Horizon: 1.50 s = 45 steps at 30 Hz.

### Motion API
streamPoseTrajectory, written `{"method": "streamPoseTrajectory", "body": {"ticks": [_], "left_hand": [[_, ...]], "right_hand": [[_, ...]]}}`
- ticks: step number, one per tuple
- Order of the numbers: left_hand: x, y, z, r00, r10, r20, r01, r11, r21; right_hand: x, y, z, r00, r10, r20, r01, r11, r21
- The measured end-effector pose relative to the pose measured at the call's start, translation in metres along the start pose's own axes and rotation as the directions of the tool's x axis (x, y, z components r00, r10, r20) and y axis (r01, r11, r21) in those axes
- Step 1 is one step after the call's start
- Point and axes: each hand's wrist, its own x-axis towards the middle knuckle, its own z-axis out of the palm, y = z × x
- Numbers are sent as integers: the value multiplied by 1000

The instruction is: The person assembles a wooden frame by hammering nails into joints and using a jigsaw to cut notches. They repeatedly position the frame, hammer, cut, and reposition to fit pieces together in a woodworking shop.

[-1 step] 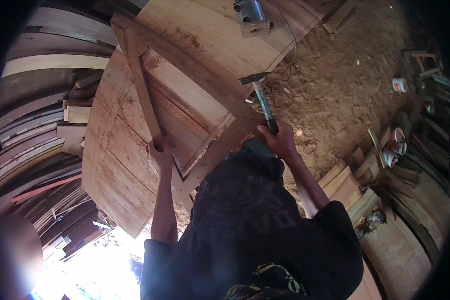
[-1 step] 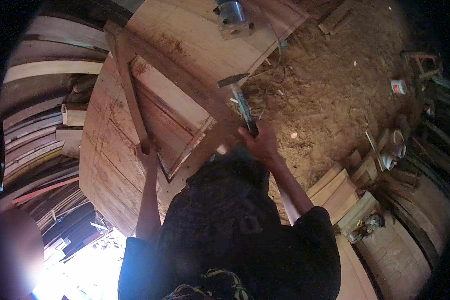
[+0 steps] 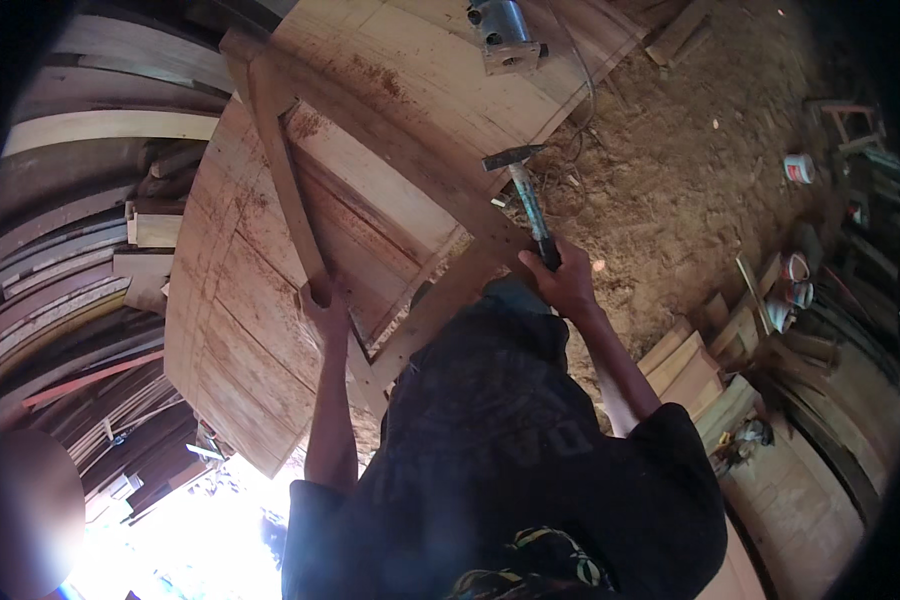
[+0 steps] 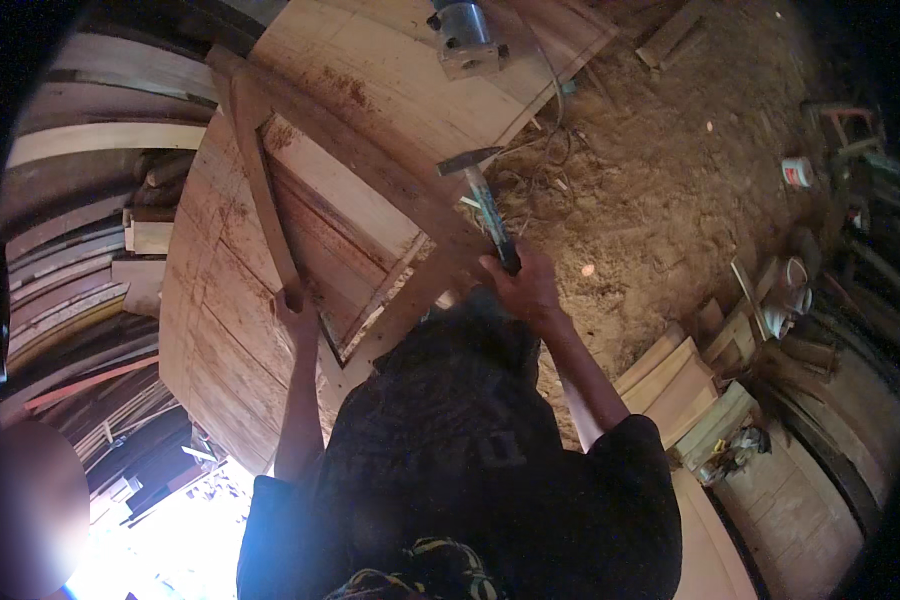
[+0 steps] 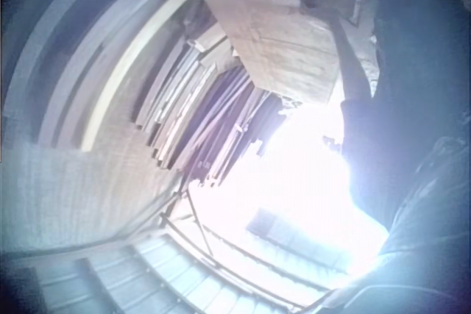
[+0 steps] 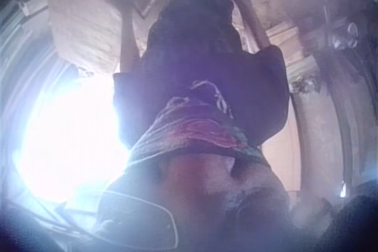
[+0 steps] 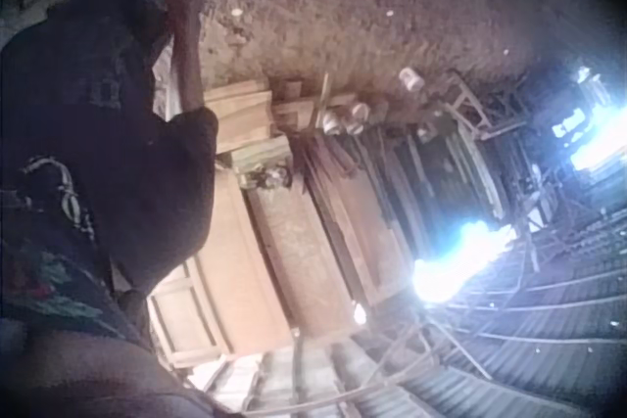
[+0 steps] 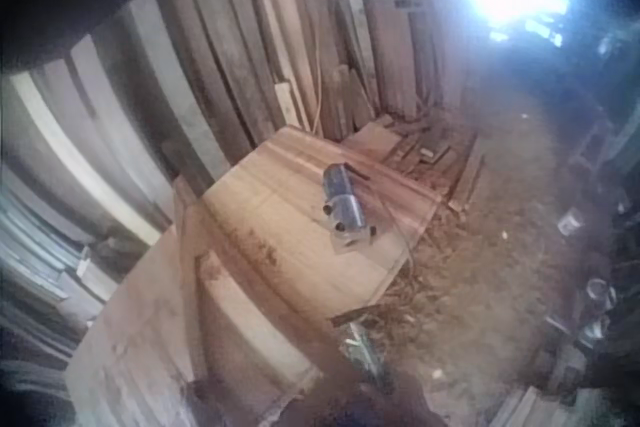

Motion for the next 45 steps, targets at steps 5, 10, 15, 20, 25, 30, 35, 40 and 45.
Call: {"method": "streamPoseTrajectory", "body": {"ticks": [5,10,15,20,25,30,35,40,45], "left_hand": [[-9,29,-9,999,-43,-2,43,998,44],[10,18,-1,997,36,-65,-33,998,47],[12,34,-2,996,-91,-2,91,995,42],[15,18,3,997,-7,-80,17,992,126],[11,25,9,994,-78,-83,72,995,-67],[7,24,17,989,-78,-129,54,982,-181],[8,24,18,990,-38,-136,27,996,-84],[6,35,11,993,-31,-116,27,999,-39],[5,31,13,991,-59,-116,53,997,-55]], "right_hand": [[19,5,6,1000,3,8,-3,1000,-18],[35,2,16,1000,-16,-16,17,997,70],[33,2,18,1000,21,-18,-21,1000,14],[31,-8,18,996,-40,-82,41,999,5],[18,-28,-8,955,-213,-205,165,959,-230],[-10,-53,-17,961,-218,169,242,961,-135],[-22,-52,-1,890,-246,383,342,917,-206],[-19,-58,11,942,-145,302,224,943,-245],[-14,-69,6,925,-83,371,190,946,-261]]}}
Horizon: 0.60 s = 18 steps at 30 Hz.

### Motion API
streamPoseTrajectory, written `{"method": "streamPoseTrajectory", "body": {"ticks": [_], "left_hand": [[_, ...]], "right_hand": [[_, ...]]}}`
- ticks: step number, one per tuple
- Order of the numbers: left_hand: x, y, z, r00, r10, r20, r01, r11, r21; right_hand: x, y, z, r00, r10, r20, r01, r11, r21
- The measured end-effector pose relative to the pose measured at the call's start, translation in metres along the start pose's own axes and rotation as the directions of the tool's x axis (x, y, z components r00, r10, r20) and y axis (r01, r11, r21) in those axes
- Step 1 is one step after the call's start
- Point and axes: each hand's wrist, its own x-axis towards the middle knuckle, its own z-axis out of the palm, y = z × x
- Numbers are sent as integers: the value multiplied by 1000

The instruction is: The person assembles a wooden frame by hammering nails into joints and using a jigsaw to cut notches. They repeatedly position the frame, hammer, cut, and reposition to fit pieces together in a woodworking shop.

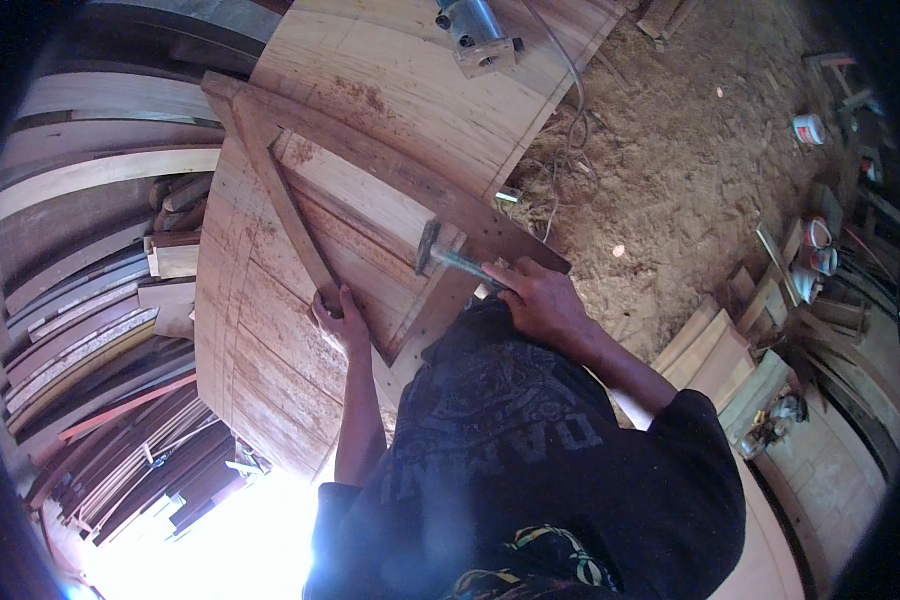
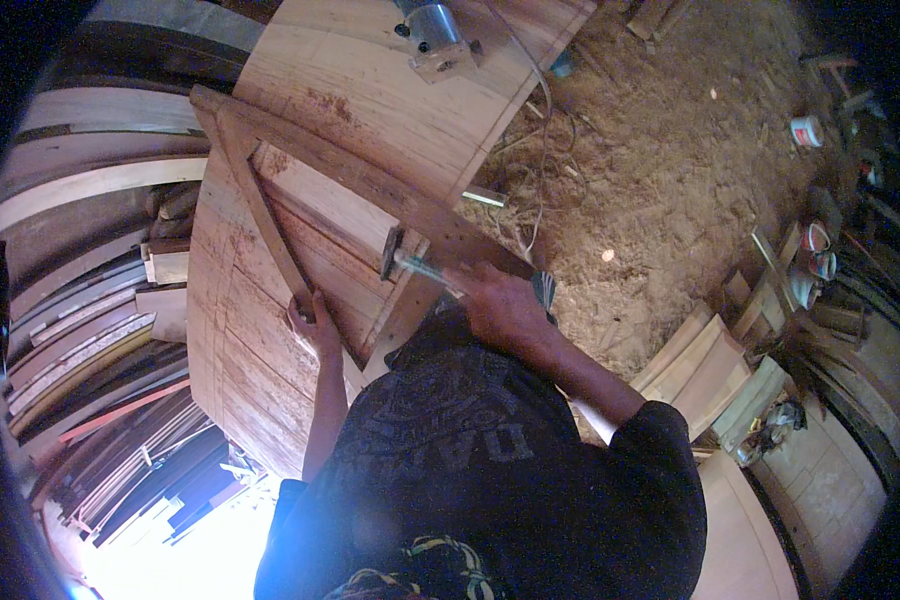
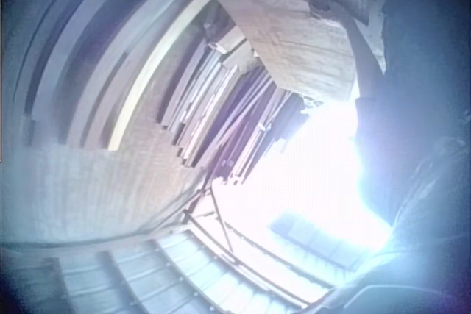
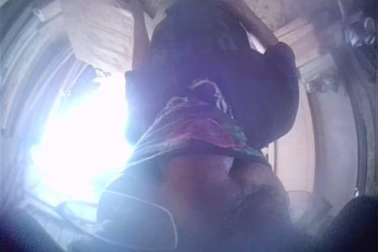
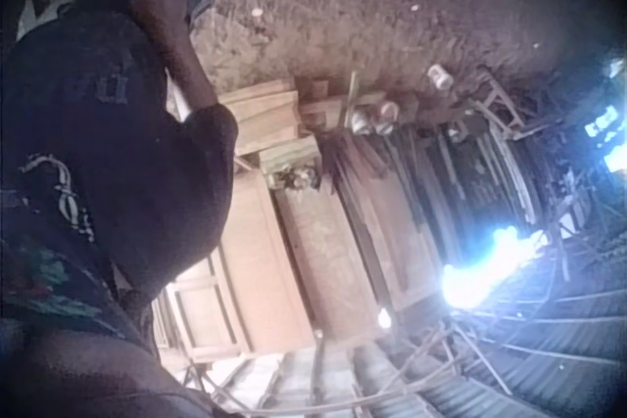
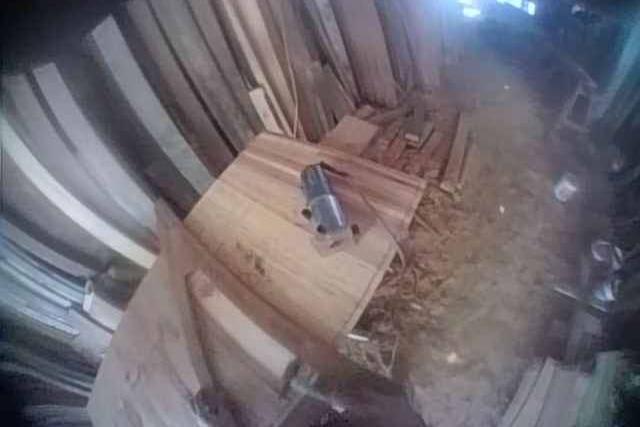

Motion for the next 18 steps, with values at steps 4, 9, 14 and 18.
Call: {"method": "streamPoseTrajectory", "body": {"ticks": [4,9,14,18], "left_hand": [[0,-5,3,1000,13,-26,-14,999,-40],[0,2,5,999,30,-14,-30,998,-50],[-3,1,9,998,60,-22,-61,998,-14],[11,-97,13,999,-46,-28,35,946,-322]], "right_hand": [[0,3,7,1000,14,-2,-14,1000,19],[2,16,7,995,-43,-86,47,998,36],[12,15,-1,979,38,-201,5,978,209],[51,22,-1,832,-224,-508,226,972,-58]]}}
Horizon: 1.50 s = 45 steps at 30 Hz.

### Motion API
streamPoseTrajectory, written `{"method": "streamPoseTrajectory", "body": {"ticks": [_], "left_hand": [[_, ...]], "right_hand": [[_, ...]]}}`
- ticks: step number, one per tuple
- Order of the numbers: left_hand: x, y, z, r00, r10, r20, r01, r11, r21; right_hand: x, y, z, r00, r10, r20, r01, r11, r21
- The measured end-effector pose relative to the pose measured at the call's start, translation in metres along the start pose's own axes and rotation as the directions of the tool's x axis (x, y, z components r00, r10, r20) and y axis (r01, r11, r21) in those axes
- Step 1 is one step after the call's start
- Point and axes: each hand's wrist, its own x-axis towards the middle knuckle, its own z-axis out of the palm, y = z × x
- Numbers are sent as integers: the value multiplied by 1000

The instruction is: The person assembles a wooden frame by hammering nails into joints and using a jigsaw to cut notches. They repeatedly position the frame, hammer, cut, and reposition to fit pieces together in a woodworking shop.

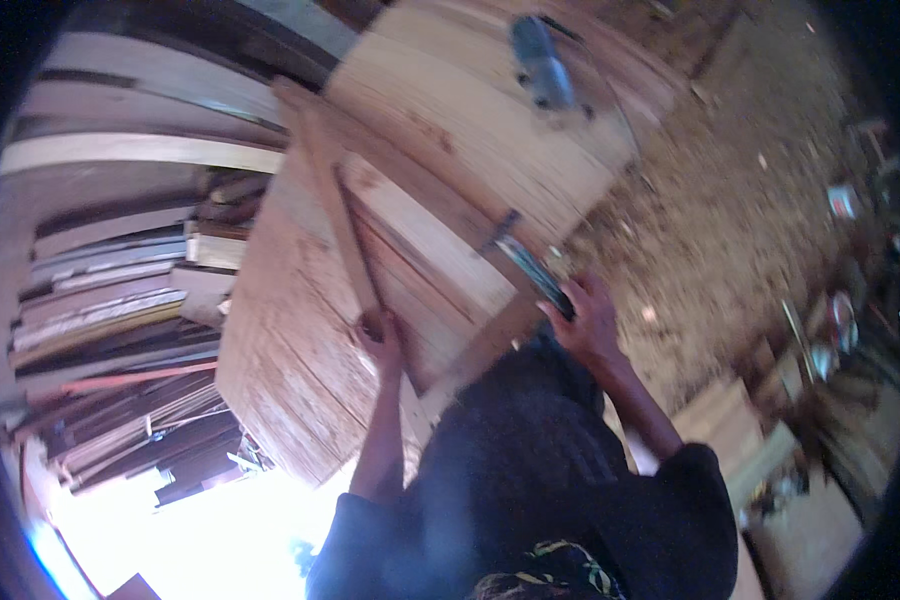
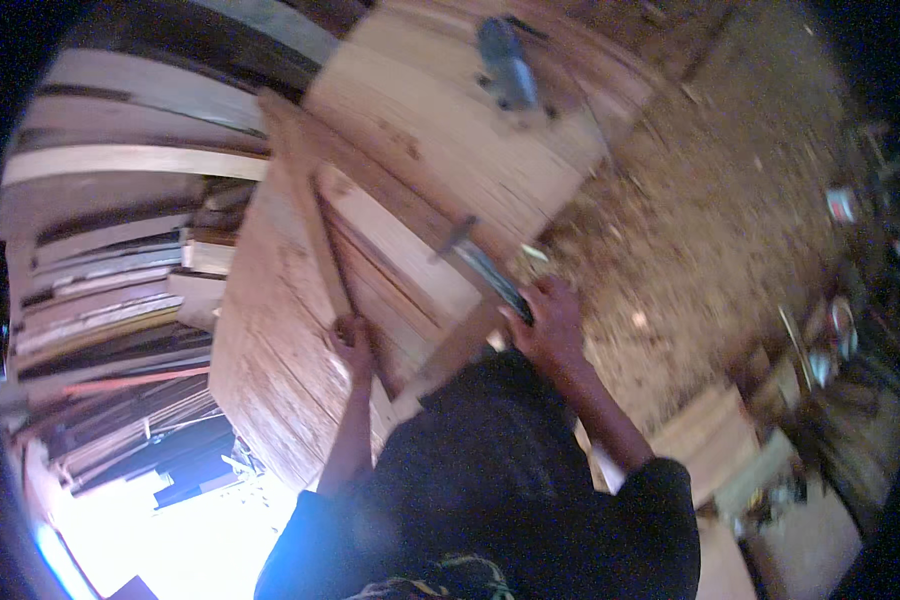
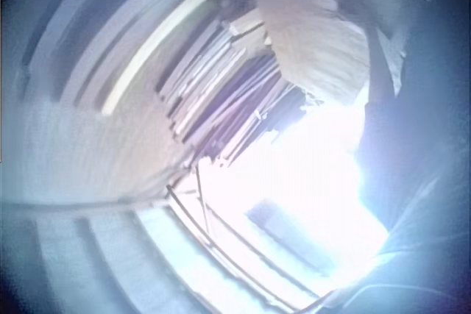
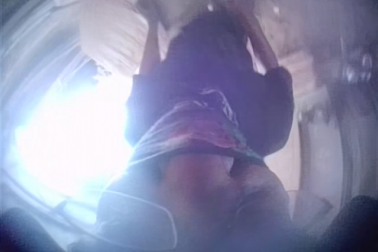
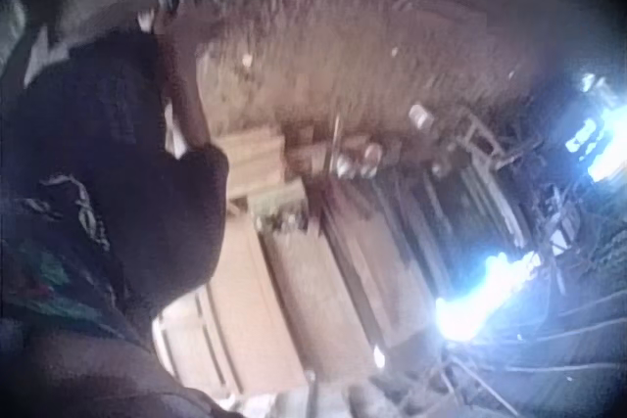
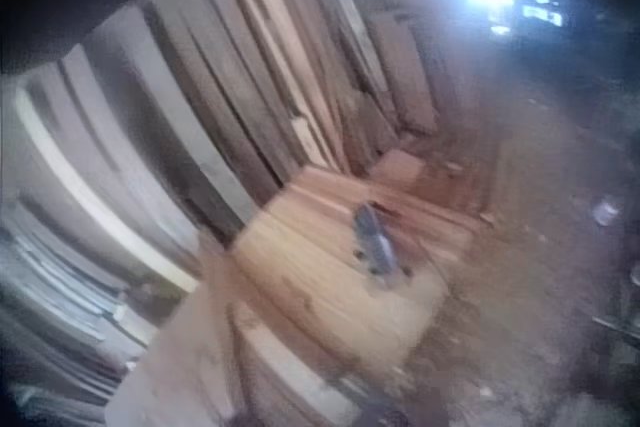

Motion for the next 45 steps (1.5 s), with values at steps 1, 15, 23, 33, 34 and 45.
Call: {"method": "streamPoseTrajectory", "body": {"ticks": [1,15,23,33,34,45], "left_hand": [[6,21,23,997,71,6,-72,986,148],[143,129,98,995,89,-39,-58,863,502],[140,132,97,998,37,-43,-19,928,373],[137,138,100,986,158,-62,-128,934,334],[137,138,101,987,148,-54,-125,945,301],[138,127,102,964,258,-68,-203,875,438]], "right_hand": [[3,13,2,998,68,11,-67,997,-22],[6,34,28,939,308,150,-329,934,142],[18,20,21,897,395,198,-427,891,155],[18,18,21,868,443,225,-478,868,134],[18,18,22,876,435,210,-467,874,139],[46,13,10,987,90,131,-80,994,-80]]}}
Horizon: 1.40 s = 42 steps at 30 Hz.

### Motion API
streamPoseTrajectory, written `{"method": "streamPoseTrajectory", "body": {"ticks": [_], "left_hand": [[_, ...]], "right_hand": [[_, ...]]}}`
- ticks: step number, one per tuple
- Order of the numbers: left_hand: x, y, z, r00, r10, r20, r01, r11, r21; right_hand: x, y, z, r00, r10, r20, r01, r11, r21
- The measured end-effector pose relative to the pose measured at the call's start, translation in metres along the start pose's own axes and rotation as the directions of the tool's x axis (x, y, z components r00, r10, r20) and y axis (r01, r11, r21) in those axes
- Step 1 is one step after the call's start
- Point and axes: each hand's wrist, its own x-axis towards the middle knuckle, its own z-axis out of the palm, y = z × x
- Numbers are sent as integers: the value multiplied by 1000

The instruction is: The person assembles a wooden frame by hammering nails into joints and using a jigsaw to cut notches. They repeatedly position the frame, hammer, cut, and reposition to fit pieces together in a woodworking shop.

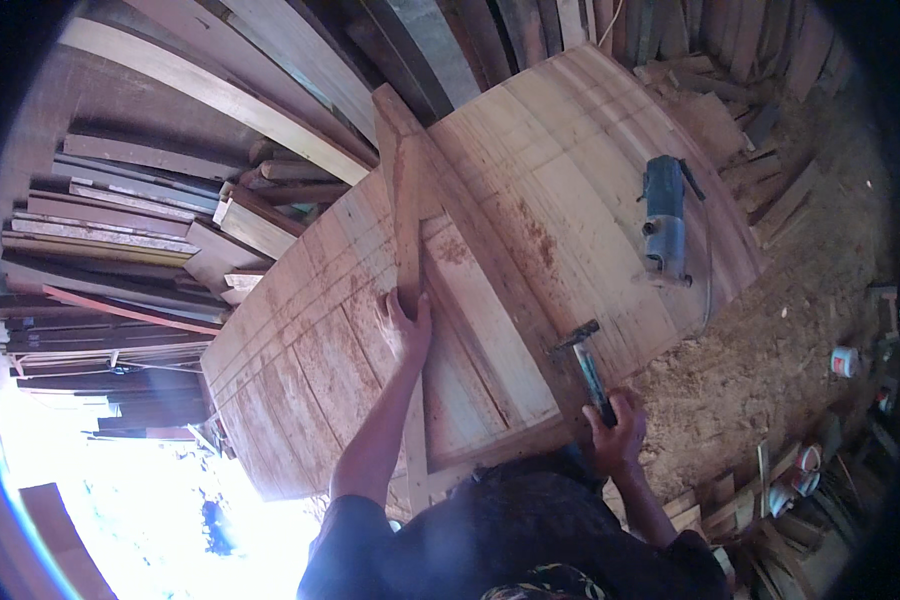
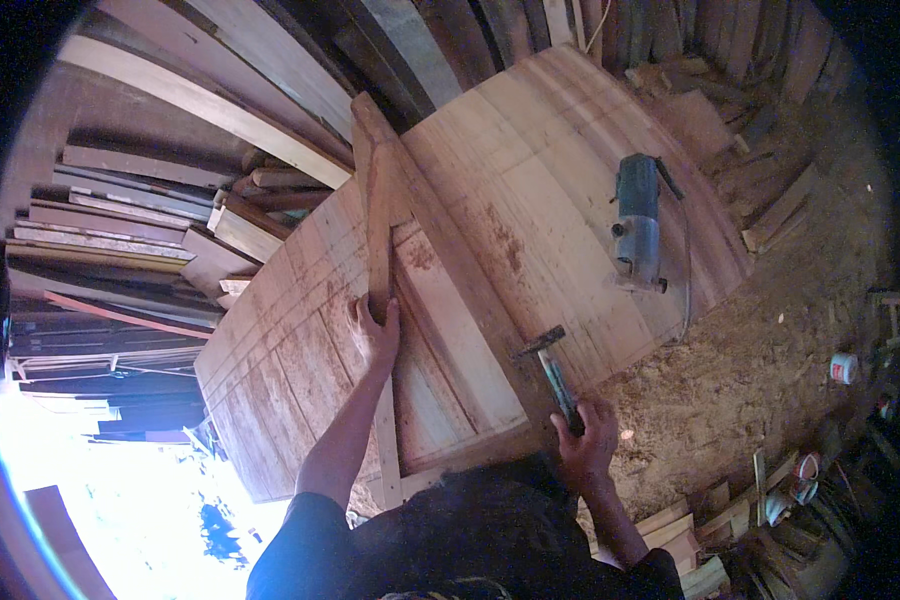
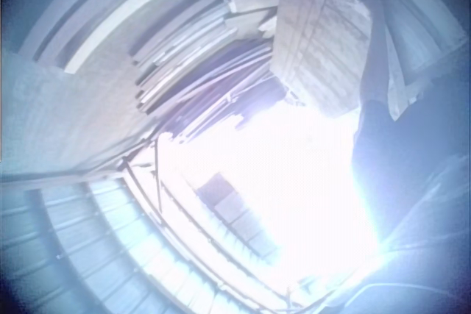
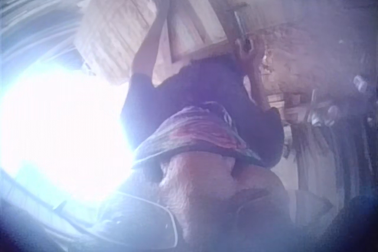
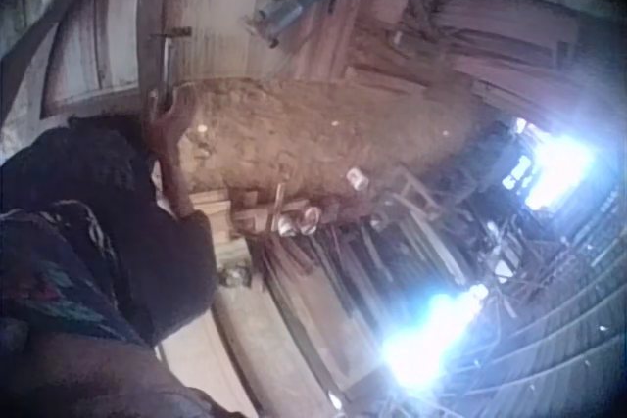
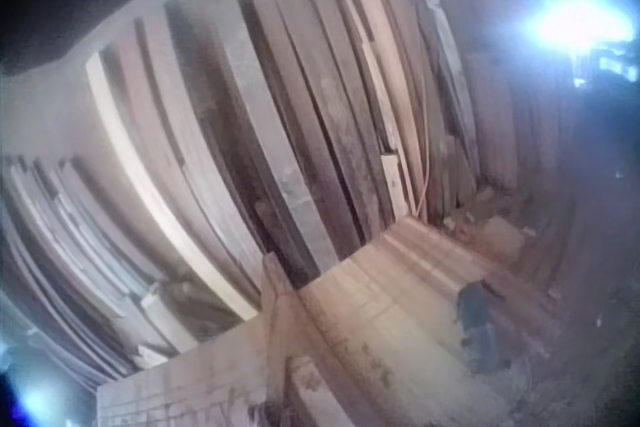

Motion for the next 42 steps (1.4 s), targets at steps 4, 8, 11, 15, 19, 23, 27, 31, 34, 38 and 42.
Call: {"method": "streamPoseTrajectory", "body": {"ticks": [4,8,11,15,19,23,27,31,34,38,42], "left_hand": [[0,-3,4,1000,18,-13,-19,1000,-24],[-1,1,3,1000,-22,10,22,999,-38],[-1,-7,2,1000,5,12,-5,1000,-25],[-3,-14,3,994,-80,69,87,991,-100],[2,12,-5,996,-60,70,68,992,-108],[1,15,-12,993,-85,84,92,992,-86],[3,7,-9,987,-124,103,134,987,-91],[7,20,-12,996,-52,77,61,992,-110],[9,19,-7,998,-31,58,37,994,-105],[1,4,-3,998,-54,29,56,995,-87],[0,15,-5,995,-98,17,99,984,-150]], "right_hand": [[70,-36,10,988,-7,156,-12,993,121],[152,-120,86,878,-243,412,94,932,349],[191,-171,168,779,-363,512,74,863,500],[220,-214,230,741,-274,613,12,918,396],[226,-197,260,863,-152,482,-68,910,409],[221,-208,251,819,-118,562,-117,924,365],[227,-203,250,850,-165,500,-110,874,474],[223,-205,261,922,-171,348,-17,879,477],[221,-194,260,938,-249,241,52,789,612],[234,-190,146,786,-271,555,-238,697,677],[229,-111,122,928,-349,132,289,896,336]]}}
